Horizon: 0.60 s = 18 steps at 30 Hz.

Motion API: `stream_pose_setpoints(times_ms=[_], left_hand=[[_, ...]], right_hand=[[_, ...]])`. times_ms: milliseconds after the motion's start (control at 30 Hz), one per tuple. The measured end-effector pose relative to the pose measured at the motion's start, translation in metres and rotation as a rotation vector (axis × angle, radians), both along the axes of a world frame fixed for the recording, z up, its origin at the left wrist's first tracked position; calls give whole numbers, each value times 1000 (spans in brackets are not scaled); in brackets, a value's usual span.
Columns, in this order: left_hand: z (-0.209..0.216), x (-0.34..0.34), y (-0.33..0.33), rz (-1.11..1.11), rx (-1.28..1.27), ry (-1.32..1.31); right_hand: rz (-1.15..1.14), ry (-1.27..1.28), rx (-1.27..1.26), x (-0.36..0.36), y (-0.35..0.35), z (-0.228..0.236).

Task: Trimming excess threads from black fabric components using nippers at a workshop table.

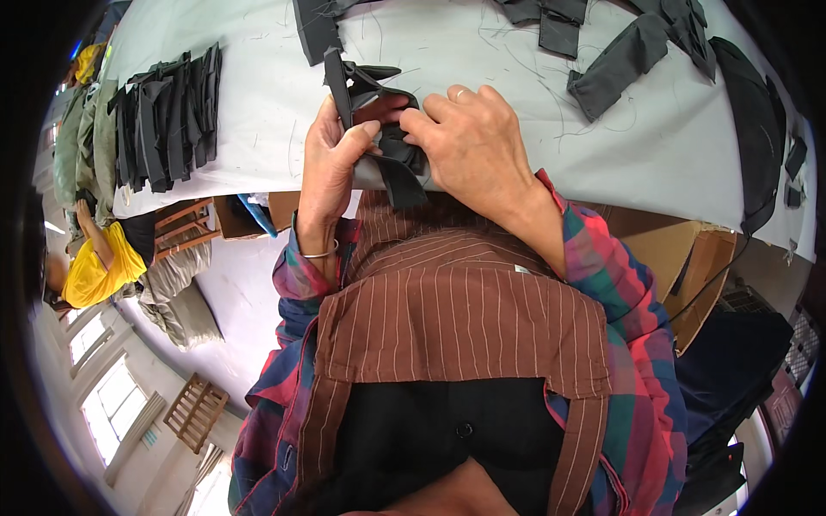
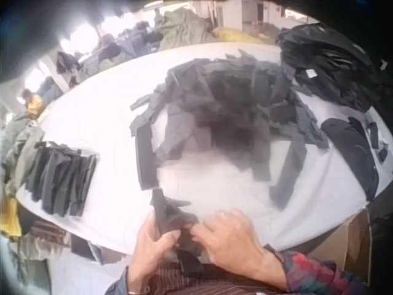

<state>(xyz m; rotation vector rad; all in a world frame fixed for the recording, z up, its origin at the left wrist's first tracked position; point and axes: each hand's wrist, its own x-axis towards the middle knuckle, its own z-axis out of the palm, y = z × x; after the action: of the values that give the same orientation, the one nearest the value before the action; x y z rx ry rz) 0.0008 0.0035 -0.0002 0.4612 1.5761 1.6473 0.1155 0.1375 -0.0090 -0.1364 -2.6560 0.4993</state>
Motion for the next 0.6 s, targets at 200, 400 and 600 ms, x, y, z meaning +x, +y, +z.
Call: stream_pose_setpoints(times_ms=[200, 400, 600], left_hand=[[1, 0, 0, 9, -8, -2], [-1, 0, -1, 2, 2, 20], [-2, 1, -2, -2, 5, 14]], right_hand=[[-24, 10, 72, 1, -6, 1], [-68, 60, 65, 2, -10, -4], [-99, 32, 1, 4, -13, -4]])
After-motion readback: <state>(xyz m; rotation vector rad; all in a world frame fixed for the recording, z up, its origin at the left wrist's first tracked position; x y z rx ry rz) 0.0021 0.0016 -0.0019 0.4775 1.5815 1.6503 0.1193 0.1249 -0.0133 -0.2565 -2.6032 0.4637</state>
